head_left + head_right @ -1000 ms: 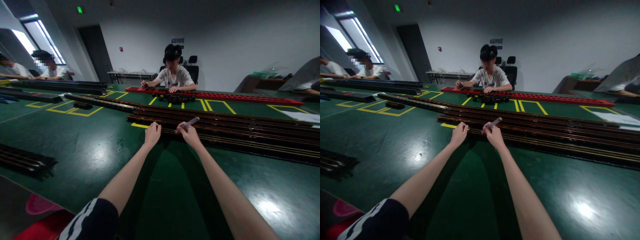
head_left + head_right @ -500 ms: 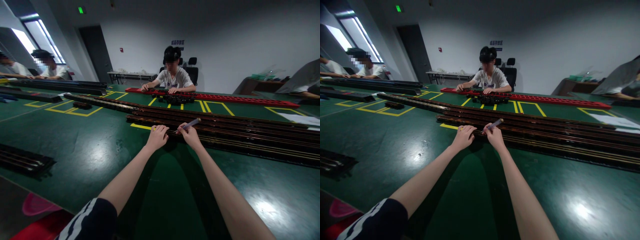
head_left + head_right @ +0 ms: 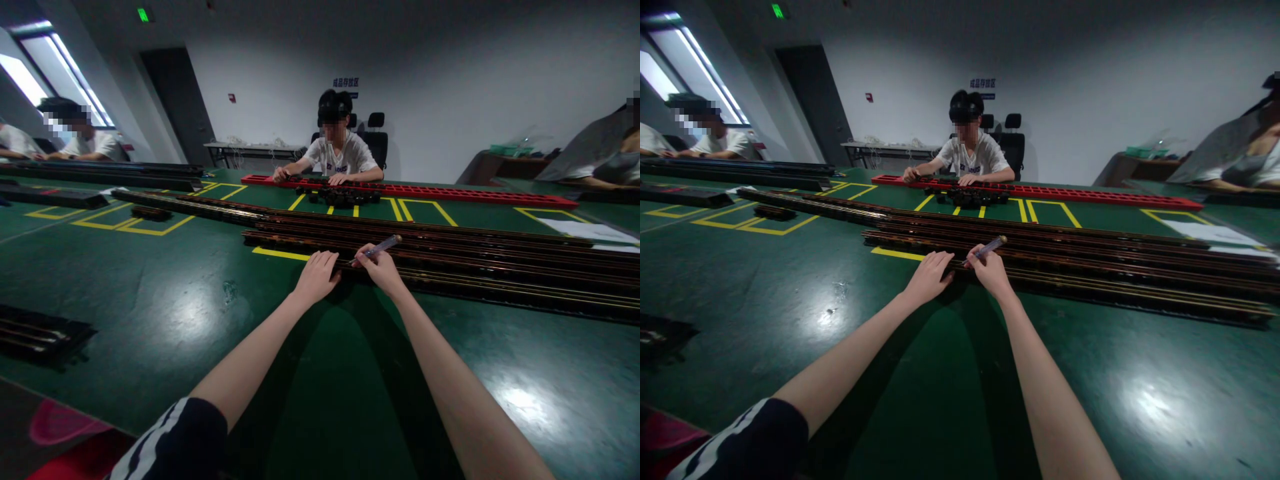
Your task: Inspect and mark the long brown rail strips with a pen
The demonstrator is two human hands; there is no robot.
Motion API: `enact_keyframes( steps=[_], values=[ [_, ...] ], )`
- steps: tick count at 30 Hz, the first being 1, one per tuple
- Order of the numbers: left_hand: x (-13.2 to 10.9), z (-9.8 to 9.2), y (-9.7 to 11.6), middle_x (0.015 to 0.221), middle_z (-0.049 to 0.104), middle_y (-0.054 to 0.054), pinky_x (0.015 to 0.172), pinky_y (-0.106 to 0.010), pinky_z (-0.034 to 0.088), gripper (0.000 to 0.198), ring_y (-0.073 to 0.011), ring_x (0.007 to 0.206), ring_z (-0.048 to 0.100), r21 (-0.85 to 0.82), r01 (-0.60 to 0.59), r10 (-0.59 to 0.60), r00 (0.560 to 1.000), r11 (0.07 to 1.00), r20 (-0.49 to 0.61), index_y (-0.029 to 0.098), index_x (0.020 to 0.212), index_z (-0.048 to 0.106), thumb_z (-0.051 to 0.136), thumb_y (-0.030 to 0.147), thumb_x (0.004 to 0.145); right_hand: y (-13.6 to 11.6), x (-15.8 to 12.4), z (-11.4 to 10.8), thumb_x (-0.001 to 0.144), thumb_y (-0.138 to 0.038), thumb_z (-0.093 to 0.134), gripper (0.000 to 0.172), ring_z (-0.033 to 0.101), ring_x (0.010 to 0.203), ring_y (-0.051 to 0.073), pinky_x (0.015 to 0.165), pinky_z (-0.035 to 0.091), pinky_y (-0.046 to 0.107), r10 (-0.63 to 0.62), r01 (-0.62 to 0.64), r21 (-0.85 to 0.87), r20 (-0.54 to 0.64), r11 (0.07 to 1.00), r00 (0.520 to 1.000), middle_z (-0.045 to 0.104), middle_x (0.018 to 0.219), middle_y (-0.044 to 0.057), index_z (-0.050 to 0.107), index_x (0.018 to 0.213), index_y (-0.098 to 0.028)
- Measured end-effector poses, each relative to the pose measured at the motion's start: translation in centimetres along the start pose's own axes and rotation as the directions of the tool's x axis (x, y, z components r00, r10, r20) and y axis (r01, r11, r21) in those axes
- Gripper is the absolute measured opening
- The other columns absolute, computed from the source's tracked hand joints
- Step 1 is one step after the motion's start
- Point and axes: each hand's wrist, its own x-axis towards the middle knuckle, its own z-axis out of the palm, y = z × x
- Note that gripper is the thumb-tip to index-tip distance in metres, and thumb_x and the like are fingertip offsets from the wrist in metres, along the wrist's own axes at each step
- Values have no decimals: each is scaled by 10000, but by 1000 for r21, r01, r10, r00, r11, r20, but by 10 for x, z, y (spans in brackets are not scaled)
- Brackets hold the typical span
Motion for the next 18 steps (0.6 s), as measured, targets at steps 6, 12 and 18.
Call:
enact_keyframes(
  steps=[6,12,18],
  values=[
    [1,-2,0,1180,621,-124,1016,-442,420,329,-253,1127,562,-16,7,-6,999,1000,36,132,1191,536,502,283,901,1,-3,-4,770,-294,580,99,689,694,206,719,528,340,-2,2,-23,0,1000,1000,692,664,32,557,732,-206],
    [2,-4,1,1141,609,-116,987,-425,428,314,-252,1090,557,-31,23,-22,999,999,47,138,1156,534,536,297,886,2,-1,-7,768,-338,616,147,698,709,206,721,529,325,-19,21,-139,12,990,1000,708,667,32,570,732,-203],
    [2,-8,2,1102,606,-108,961,-438,439,291,-257,1075,556,-38,43,-40,997,998,60,155,1138,532,527,306,889,-7,-2,-7,795,-271,588,102,702,680,209,700,535,321,28,-38,-168,-61,985,998,699,621,30,570,717,-207]
  ],
)
